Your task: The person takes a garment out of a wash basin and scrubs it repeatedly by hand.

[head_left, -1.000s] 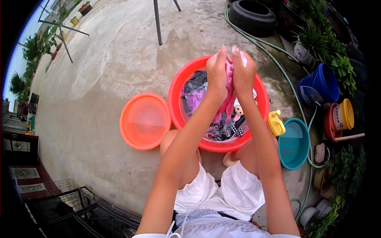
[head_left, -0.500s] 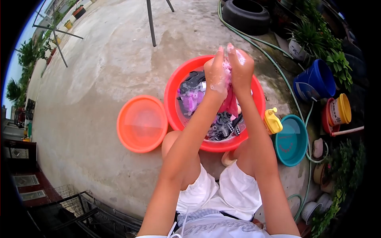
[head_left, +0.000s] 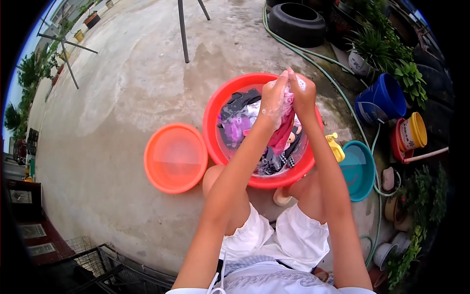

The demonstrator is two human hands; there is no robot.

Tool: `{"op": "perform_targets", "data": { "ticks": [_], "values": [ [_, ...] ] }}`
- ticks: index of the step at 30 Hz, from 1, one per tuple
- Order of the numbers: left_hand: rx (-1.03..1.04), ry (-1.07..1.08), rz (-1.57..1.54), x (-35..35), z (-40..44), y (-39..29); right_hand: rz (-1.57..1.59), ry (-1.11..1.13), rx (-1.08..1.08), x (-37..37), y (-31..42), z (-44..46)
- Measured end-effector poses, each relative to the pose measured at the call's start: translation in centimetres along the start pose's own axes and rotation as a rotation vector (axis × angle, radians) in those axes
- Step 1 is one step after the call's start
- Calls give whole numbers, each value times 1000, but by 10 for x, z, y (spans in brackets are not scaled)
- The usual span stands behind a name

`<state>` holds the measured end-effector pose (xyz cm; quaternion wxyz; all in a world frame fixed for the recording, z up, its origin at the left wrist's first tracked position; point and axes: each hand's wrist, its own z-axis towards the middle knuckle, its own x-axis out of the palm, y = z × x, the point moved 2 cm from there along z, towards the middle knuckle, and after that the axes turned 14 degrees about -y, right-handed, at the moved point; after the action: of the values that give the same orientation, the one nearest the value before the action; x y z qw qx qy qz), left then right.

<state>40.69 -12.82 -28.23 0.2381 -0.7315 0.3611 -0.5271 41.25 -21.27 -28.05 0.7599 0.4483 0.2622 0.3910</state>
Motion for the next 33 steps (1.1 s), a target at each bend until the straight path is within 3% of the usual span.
{"op": "perform_targets", "data": {
  "ticks": [4, 8, 15, 16, 19, 24, 27, 30, 33],
  "values": [
    [19, -31, 134, -2, -6, -15, 128, 7, 504, -8, -17, -3],
    [162, -28, 133, -13, 4, -32, 300, 100, 807, -15, -20, -10],
    [236, 7, 231, -11, 8, -48, 577, 325, 904, -18, -10, -13],
    [238, 12, 228, -12, 9, -47, 678, 465, 925, -22, 0, -13],
    [278, 9, 256, -12, 12, -45, 458, 725, 687, -23, 7, -15],
    [343, -8, 316, -16, 18, -40, 544, 495, 665, -21, 12, -3],
    [81, 84, 305, -13, 6, -37, 610, 391, 618, -25, 12, 6],
    [58, 162, 489, -8, -11, -39, 709, 293, 655, -26, 18, 11],
    [199, 273, 600, -11, 2, -24, 825, 230, 727, -31, 21, 20]
  ]
}}
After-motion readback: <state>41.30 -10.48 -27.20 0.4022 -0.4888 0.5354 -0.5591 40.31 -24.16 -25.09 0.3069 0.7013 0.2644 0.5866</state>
